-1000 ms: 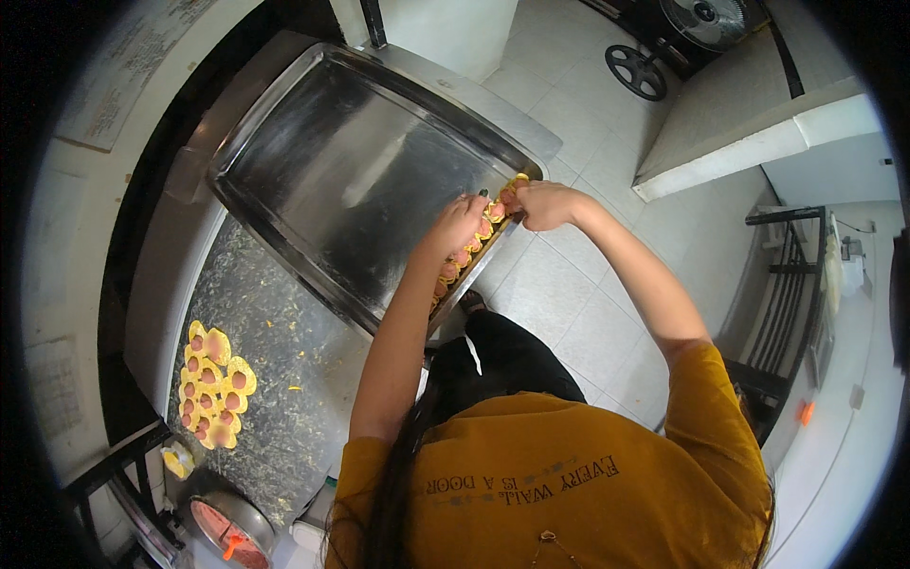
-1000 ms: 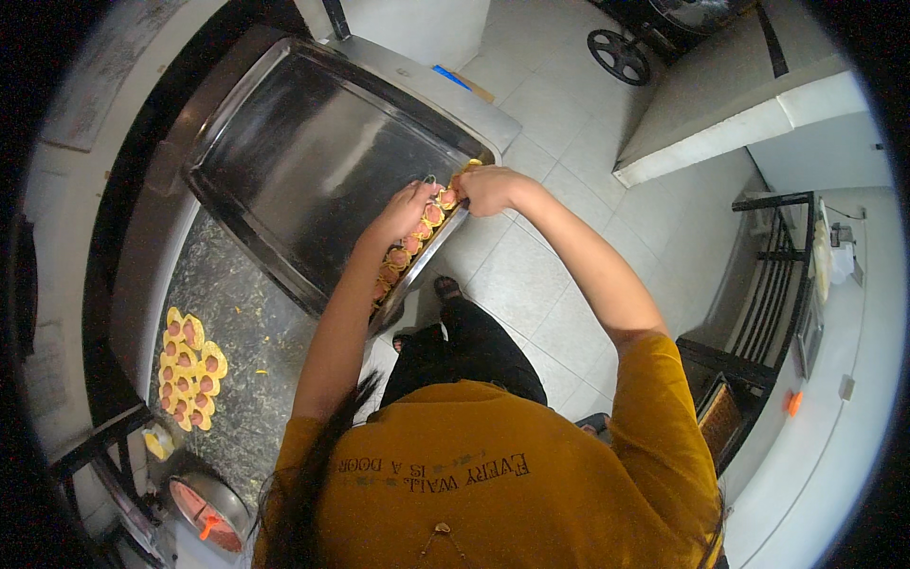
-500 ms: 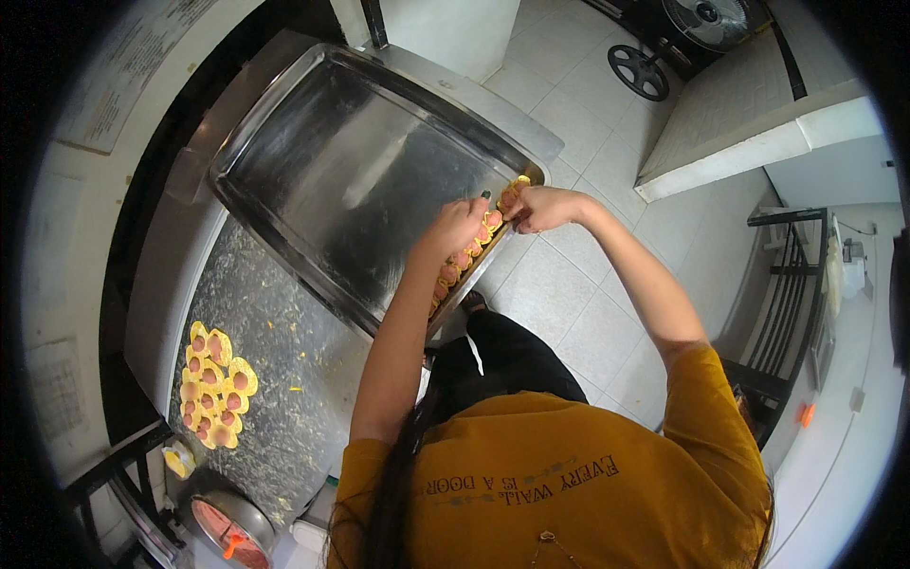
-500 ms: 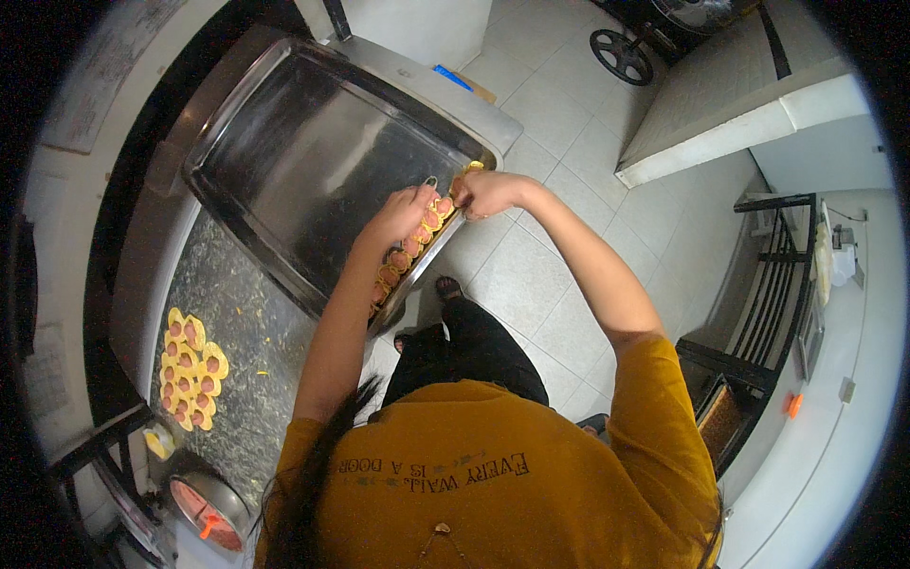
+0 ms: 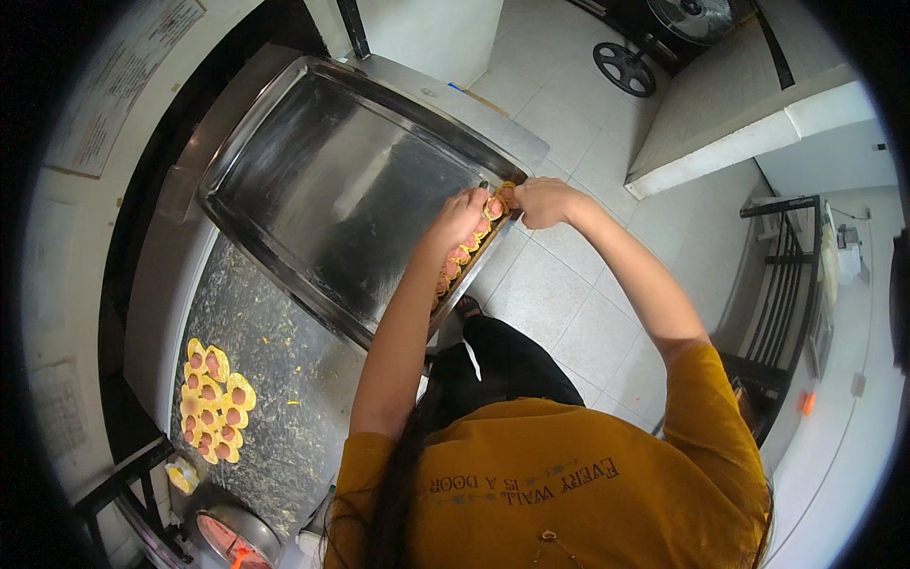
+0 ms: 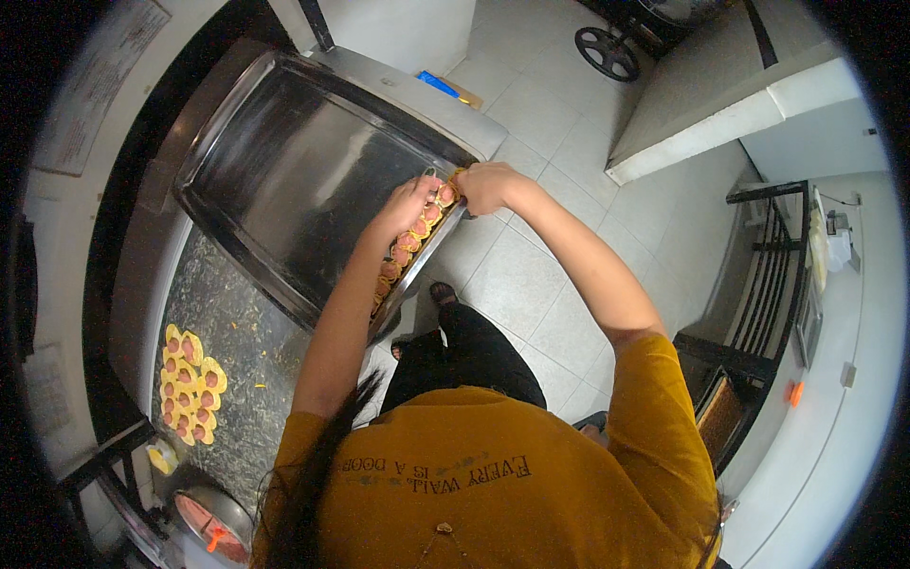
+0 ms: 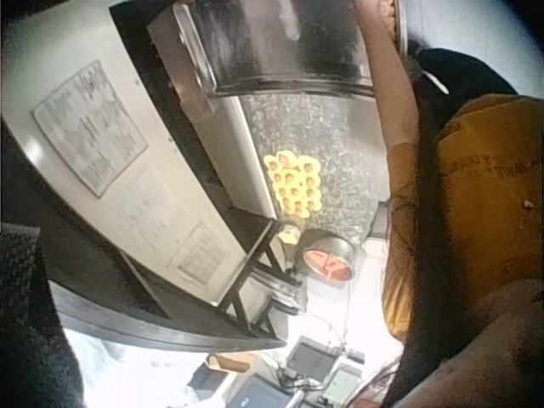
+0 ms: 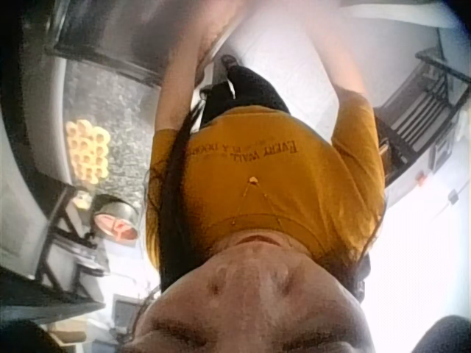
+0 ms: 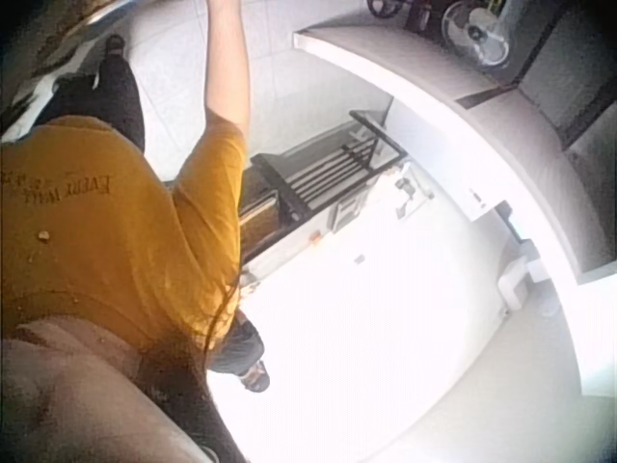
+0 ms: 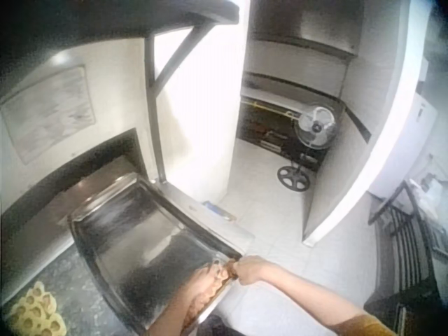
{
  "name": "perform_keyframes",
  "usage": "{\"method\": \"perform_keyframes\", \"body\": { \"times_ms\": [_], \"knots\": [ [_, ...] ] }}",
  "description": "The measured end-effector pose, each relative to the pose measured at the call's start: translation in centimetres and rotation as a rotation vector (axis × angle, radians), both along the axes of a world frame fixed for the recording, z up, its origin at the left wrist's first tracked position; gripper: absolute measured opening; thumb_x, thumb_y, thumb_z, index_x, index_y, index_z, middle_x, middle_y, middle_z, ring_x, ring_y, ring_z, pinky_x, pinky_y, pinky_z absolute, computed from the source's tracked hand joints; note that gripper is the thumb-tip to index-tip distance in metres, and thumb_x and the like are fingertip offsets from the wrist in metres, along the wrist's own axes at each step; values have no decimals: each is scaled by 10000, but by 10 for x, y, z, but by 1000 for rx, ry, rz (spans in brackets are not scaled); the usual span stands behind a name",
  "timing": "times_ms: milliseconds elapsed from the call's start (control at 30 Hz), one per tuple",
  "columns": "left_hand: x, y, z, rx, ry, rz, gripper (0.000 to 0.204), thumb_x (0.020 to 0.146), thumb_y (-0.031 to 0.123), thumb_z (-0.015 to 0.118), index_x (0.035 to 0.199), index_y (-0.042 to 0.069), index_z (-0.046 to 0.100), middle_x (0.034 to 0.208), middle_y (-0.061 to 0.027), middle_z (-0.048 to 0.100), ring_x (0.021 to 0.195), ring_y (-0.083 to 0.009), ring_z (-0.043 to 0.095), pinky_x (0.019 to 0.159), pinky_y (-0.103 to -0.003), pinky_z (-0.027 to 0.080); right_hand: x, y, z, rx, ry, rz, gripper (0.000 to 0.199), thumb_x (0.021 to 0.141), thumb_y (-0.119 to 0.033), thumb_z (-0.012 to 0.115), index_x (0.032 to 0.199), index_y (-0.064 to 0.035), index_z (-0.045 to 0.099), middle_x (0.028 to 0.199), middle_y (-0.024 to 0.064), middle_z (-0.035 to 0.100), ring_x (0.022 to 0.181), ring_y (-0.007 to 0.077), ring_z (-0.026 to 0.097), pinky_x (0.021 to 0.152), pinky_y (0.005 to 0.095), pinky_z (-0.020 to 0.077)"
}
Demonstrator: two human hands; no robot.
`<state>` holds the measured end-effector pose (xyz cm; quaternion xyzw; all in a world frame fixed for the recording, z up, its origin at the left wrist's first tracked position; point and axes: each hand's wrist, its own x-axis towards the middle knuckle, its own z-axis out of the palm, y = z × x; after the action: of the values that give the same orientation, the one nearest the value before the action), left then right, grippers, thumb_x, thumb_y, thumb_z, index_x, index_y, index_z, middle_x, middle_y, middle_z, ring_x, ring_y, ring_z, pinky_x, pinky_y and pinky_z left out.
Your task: The person repeatedly picks up small yellow dough circles with a pink filling, folds them by hand, and places them in a row on a metal tray. The person continues this process throughout the clip, filling the tray with the folded items.
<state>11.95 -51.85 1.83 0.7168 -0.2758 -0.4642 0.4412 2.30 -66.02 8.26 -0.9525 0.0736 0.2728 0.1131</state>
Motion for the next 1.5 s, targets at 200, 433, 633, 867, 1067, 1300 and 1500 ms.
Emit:
{"method": "perform_keyframes", "body": {
  "times_ms": [200,433,633,867,1067,1300,1500],
  "knots": [
    [7,3,-11,0,-194,-31,622,896,454,253,1023,-64,573,919,-238,612,883,-340,584,807,-393,445,6,-10,-25,316,15,12,219,674,-103,561,849,22,605,842,188,638,822,329,605,707,390,472],
    [8,9,15,96,-225,-143,635,911,473,253,1105,-53,550,1079,-244,571,1042,-345,533,908,-381,391,3,-15,-21,342,-58,-30,200,665,-114,566,805,15,629,739,200,627,730,328,614,638,402,468],
    [14,19,-11,-9,-247,-29,552,933,424,297,1118,-21,564,1131,-192,573,1023,-275,557,902,-351,409,22,-20,4,74,-283,-39,177,709,-140,641,834,-16,656,783,209,632,803,344,620,698,408,485],
    [21,72,16,-89,-389,39,451,916,302,315,1046,-37,583,1083,-221,581,1019,-346,539,899,-359,398,35,-9,-26,-63,-23,104,286,763,-81,560,1035,-15,622,932,214,625,922,325,595,790,382,475],
    [6,155,55,-164,-282,358,363,929,210,336,1028,-39,581,1054,-161,608,990,-243,568,868,-323,422,32,-18,-30,235,-64,43,302,758,-71,582,1053,-25,626,948,191,641,898,313,604,783,360,473],
    [-18,252,41,-203,-345,608,362,944,204,333,1051,-40,578,1061,-143,605,946,-239,569,857,-312,425,31,-30,-46,318,-107,28,282,722,-95,590,990,-30,649,902,152,663,842,276,629,747,343,486],
    [-54,345,17,-13,-412,977,344,942,239,384,1093,-2,577,992,-156,610,889,-198,580,832,-310,435,55,-19,-9,77,-53,65,415,717,-12,553,1131,-3,577,1037,215,619,917,289,620,781,369,491]
  ]
}}
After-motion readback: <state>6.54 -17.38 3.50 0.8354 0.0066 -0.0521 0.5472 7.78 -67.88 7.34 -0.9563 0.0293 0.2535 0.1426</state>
